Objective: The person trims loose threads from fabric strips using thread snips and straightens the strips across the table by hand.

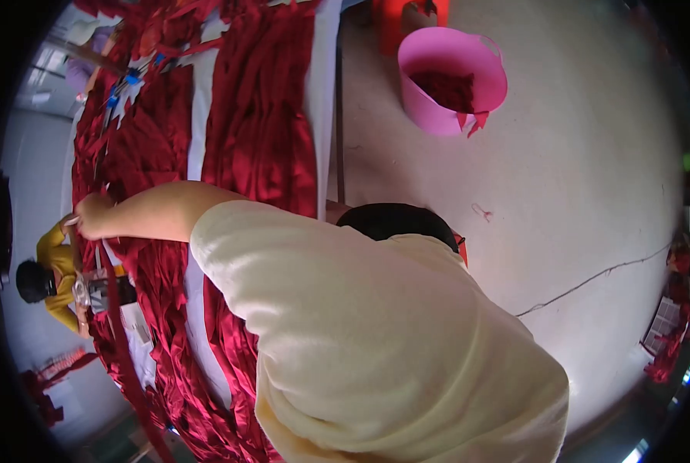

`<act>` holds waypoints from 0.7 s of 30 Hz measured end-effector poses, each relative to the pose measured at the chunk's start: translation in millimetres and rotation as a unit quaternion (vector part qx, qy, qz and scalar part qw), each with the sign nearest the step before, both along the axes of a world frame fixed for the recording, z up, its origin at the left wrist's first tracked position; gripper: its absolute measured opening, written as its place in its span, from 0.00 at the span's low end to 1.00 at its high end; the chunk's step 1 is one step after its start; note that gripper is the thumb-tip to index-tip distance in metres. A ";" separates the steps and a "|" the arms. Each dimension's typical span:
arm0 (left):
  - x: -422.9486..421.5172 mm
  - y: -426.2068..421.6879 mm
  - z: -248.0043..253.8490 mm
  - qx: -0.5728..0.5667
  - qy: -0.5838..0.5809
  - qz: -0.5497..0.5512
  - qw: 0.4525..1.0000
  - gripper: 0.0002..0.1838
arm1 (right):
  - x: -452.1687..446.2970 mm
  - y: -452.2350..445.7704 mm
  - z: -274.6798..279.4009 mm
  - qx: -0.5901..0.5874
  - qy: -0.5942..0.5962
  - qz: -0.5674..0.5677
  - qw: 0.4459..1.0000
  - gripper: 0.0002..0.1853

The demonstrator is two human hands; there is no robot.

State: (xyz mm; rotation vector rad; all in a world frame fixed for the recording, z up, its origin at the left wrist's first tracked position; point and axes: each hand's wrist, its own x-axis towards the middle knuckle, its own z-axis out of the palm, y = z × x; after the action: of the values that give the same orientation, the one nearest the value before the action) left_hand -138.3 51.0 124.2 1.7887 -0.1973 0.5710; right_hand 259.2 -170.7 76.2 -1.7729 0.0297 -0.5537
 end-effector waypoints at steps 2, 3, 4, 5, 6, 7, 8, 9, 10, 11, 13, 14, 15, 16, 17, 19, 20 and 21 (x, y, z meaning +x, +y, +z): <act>19.8 -10.4 -13.9 0.091 0.009 0.043 0.995 0.15 | -45.3 -4.7 34.8 0.051 -0.126 0.064 0.989 0.09; 28.2 -14.6 -18.9 0.137 0.009 0.062 0.989 0.16 | -72.6 -8.1 48.9 0.025 -0.173 0.133 0.976 0.10; 35.4 -18.5 -23.4 0.181 0.006 0.081 0.980 0.16 | -85.5 2.5 53.2 -0.002 -0.231 0.179 0.956 0.11; 42.7 -22.9 -25.1 0.228 -0.004 0.096 0.969 0.17 | -109.7 8.0 53.1 -0.009 -0.281 0.238 0.930 0.11; 50.1 -27.0 -27.6 0.273 -0.014 0.109 0.956 0.18 | -136.2 9.9 52.2 -0.019 -0.315 0.273 0.909 0.11; 58.0 -30.8 -29.1 0.312 -0.027 0.120 0.942 0.18 | -152.4 18.9 45.6 -0.009 -0.350 0.335 0.875 0.12; 64.7 -34.0 -29.5 0.350 -0.042 0.128 0.927 0.19 | -169.2 21.9 40.6 -0.068 -0.372 0.347 0.858 0.12; 72.5 -37.4 -28.9 0.385 -0.060 0.134 0.911 0.20 | -190.2 17.6 36.3 -0.093 -0.334 0.362 0.865 0.12; 78.8 -43.5 -27.6 0.423 -0.079 0.132 0.893 0.21 | -216.0 -0.4 33.0 -0.126 -0.300 0.380 0.866 0.13; 88.0 -48.1 -26.9 0.433 -0.085 0.121 0.889 0.21 | -223.0 -3.9 31.7 -0.117 -0.275 0.385 0.873 0.13; 109.5 -61.3 -25.1 0.402 -0.051 0.069 0.912 0.24 | -231.9 -17.9 30.1 -0.094 -0.238 0.371 0.893 0.14; 121.1 -68.6 -24.4 0.368 -0.022 0.037 0.929 0.25 | -234.5 -22.7 27.8 -0.079 -0.226 0.352 0.905 0.14; 137.9 -77.7 -23.9 0.333 0.010 0.006 0.943 0.27 | -238.5 -31.3 28.7 -0.064 -0.214 0.336 0.915 0.15; 151.8 -86.7 -23.7 0.297 0.043 -0.021 0.954 0.29 | -230.5 -43.4 30.6 -0.055 -0.213 0.344 0.913 0.15; 158.7 -93.5 -24.5 0.258 0.078 -0.039 0.962 0.30 | -214.7 -35.1 22.7 0.052 -0.255 0.283 0.923 0.15; 146.7 -115.2 -18.7 0.225 0.136 0.023 0.964 0.31 | -185.1 -58.4 8.3 -0.052 -0.301 0.248 0.919 0.14; 141.4 -128.9 -11.1 0.234 0.160 0.109 0.953 0.30 | -171.7 -74.0 -0.3 -0.111 -0.325 0.253 0.904 0.13; 140.0 -121.8 -5.6 0.312 0.117 0.072 0.940 0.24 | -159.1 -92.3 -3.5 -0.165 -0.324 0.302 0.882 0.13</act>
State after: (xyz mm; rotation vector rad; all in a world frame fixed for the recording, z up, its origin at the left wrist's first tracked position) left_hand 1.7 -70.8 118.6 2.4881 -0.0838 0.4144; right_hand 100.1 -263.0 72.8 -1.7065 -1.1045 -0.6825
